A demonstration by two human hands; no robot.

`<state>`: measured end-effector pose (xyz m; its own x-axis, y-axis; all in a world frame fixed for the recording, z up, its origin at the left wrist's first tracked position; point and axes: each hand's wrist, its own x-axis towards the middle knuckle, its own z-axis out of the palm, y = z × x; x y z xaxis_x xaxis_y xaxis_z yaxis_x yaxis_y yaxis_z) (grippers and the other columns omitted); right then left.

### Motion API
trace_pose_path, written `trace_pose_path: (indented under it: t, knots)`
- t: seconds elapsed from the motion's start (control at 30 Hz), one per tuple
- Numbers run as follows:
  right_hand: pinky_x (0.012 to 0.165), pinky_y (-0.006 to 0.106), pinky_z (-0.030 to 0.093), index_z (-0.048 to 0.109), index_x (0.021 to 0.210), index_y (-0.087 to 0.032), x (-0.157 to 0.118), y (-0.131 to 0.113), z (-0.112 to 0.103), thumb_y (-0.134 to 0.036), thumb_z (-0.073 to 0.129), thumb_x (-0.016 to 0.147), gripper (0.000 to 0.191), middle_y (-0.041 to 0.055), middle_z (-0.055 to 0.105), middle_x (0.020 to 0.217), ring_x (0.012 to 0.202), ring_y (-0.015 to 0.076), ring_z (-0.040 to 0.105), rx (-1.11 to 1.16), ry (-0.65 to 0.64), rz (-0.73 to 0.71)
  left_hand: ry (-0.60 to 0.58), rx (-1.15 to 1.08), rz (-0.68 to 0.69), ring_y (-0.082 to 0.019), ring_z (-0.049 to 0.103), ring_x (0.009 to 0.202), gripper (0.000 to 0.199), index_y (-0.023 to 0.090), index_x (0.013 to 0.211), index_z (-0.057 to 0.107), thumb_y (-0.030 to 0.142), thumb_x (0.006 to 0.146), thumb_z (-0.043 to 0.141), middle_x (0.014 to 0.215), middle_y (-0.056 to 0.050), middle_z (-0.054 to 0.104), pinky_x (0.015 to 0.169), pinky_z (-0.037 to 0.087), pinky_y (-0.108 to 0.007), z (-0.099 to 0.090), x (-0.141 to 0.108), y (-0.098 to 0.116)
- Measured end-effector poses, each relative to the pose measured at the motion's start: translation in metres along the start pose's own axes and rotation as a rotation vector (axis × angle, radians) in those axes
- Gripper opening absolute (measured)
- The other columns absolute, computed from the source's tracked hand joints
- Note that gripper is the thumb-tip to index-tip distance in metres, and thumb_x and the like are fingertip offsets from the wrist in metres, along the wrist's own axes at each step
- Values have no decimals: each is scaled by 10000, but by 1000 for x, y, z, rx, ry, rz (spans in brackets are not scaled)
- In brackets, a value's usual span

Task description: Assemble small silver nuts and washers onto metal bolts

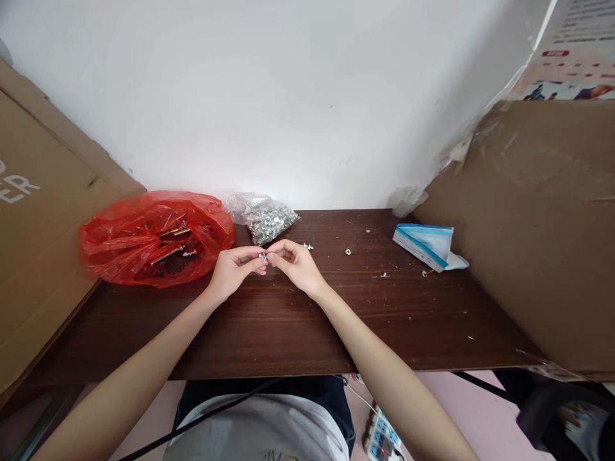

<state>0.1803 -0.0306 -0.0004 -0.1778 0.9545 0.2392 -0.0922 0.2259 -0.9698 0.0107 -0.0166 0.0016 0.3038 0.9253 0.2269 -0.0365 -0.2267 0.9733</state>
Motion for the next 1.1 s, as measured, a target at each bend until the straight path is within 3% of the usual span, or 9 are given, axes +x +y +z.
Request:
trace_pose_path:
  t: [0.5,0.7,1.1]
  knots:
    - [809,366,511,624,819,-205,1,6,-2,-319,726,726,179,36,584,866,800,163,586,-120,27,-177,-7,-45,-86,-215,712,686,381,92,967,713,326,672,775,842,-104,745,685,625,-380,0,1,-4]
    - [790,356,528,623,879,-197,2,7,-3,-279,690,756,163,46,609,889,817,168,614,-176,27,-170,-12,-27,-94,-223,717,706,414,83,1009,697,332,686,765,887,-123,743,705,621,-386,1,0,-5]
    - [680,311,518,621,901,-178,-2,2,-4,-166,641,781,122,39,642,831,724,155,602,-531,35,-249,-24,-32,-109,-225,717,713,410,94,1009,686,348,694,751,904,-117,741,724,618,-397,1,1,-10]
